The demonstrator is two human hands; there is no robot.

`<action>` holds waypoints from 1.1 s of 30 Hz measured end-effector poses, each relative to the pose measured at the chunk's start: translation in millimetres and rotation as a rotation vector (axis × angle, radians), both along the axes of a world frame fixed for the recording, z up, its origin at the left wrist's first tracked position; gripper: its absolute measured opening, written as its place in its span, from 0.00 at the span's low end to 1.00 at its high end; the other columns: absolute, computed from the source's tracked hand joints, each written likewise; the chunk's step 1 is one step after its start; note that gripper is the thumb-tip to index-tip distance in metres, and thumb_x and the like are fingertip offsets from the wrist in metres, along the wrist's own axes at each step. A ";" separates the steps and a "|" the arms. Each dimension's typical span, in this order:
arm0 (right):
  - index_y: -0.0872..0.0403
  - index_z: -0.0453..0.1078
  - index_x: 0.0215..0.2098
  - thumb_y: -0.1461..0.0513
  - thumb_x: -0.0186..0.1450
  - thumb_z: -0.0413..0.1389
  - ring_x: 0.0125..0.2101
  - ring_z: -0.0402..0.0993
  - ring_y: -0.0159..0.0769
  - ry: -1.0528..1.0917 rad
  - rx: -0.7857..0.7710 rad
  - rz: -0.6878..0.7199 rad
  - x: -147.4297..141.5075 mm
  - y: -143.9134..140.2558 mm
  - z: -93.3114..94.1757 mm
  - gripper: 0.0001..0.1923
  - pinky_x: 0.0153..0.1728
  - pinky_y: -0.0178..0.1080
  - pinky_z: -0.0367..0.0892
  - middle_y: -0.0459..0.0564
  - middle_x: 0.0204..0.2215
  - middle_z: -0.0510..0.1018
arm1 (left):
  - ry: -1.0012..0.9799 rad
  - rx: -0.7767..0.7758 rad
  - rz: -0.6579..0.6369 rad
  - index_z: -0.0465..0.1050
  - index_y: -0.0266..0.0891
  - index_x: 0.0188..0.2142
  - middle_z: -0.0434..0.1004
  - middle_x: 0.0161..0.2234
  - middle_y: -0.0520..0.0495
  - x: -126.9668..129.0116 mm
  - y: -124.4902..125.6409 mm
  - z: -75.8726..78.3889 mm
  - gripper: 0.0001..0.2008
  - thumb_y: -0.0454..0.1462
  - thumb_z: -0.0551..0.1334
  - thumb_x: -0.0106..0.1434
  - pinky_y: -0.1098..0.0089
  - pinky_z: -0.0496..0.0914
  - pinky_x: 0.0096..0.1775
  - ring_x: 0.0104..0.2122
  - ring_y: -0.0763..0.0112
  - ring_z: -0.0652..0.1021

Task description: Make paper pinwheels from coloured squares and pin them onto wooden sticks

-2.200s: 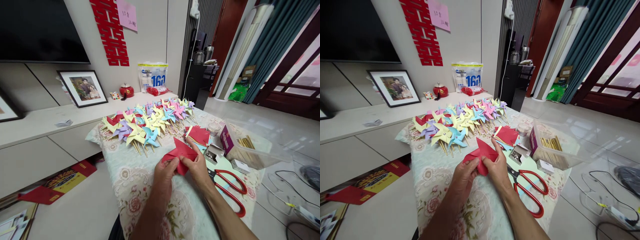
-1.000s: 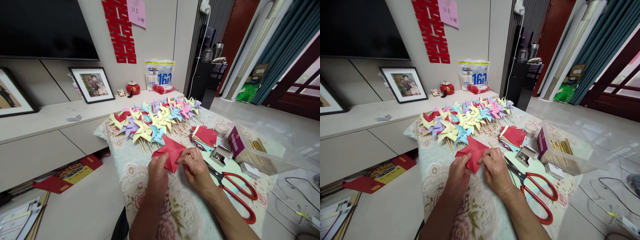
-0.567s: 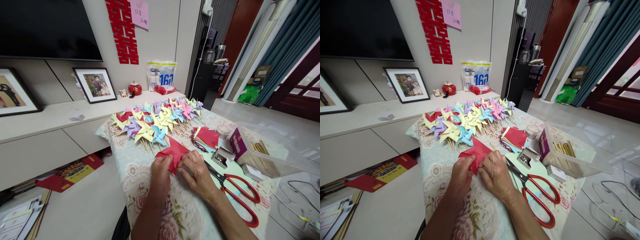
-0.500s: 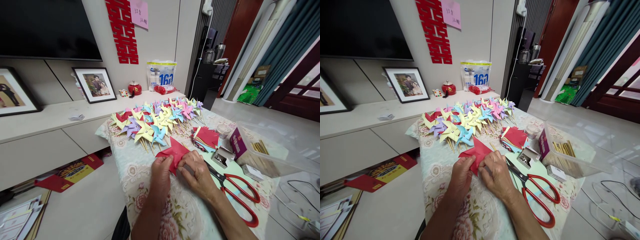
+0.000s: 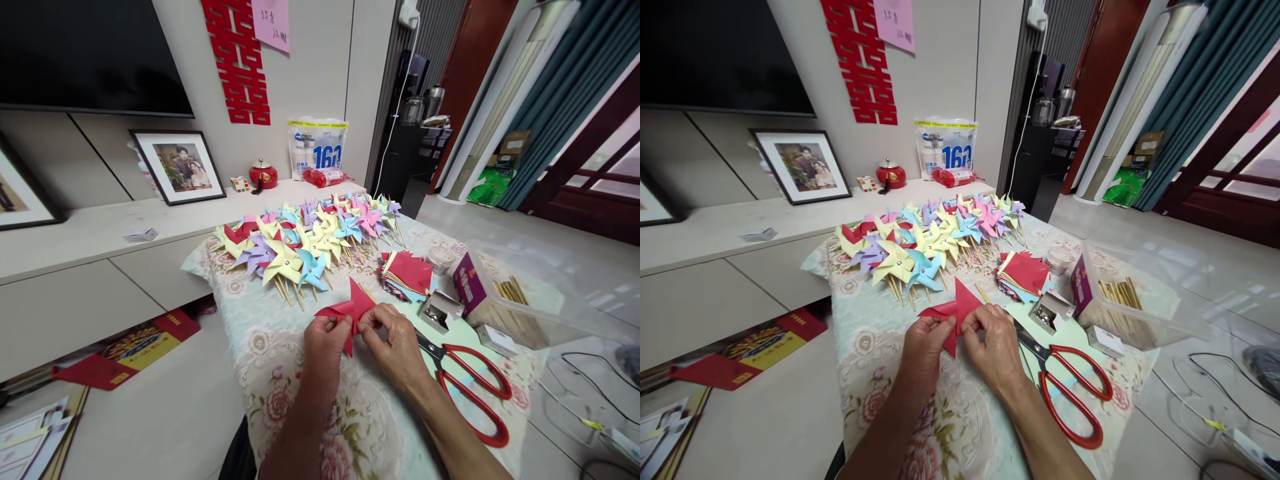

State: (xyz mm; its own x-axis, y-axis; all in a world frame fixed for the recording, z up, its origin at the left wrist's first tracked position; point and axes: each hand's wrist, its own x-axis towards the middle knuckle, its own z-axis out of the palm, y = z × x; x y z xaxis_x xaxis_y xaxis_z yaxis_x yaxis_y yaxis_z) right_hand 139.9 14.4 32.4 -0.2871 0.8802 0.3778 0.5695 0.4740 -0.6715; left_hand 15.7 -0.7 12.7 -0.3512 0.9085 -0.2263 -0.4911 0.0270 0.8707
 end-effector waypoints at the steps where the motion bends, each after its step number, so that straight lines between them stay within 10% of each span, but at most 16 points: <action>1: 0.51 0.68 0.26 0.64 0.64 0.54 0.31 0.69 0.39 0.003 -0.013 -0.006 -0.1 0.2 0.0 0.08 0.34 0.39 0.59 0.46 0.25 0.74 | 0.002 0.007 -0.006 0.76 0.36 0.22 0.79 0.21 0.51 -0.1 0.0 -1.0 0.06 0.36 0.71 0.46 0.73 0.67 0.28 0.21 0.74 0.74; 26: 0.52 0.67 0.23 0.63 0.62 0.53 0.30 0.68 0.40 0.010 -0.075 -0.037 -1.7 -0.8 2.6 0.09 0.34 0.40 0.59 0.47 0.24 0.73 | 0.116 -0.022 -0.039 0.74 0.37 0.19 0.77 0.18 0.52 0.4 0.2 -0.5 0.05 0.34 0.69 0.44 0.75 0.68 0.27 0.22 0.72 0.75; 33: 0.53 0.72 0.47 0.55 0.59 0.61 0.38 0.71 0.42 0.452 -0.176 -0.157 8.8 7.7 1.8 0.19 0.41 0.43 0.64 0.50 0.36 0.75 | 0.062 -0.051 -0.120 0.74 0.37 0.21 0.74 0.16 0.52 -7.3 -5.6 -2.0 0.07 0.38 0.68 0.47 0.72 0.66 0.24 0.18 0.73 0.71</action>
State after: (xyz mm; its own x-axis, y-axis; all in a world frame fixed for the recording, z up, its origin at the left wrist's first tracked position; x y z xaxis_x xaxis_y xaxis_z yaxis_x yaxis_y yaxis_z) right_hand 148.7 22.1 34.2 0.0114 0.9612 0.2757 0.2584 0.2635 -0.9294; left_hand 8.4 -6.3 10.8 -0.2557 0.9327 -0.2542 -0.4270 0.1270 0.8953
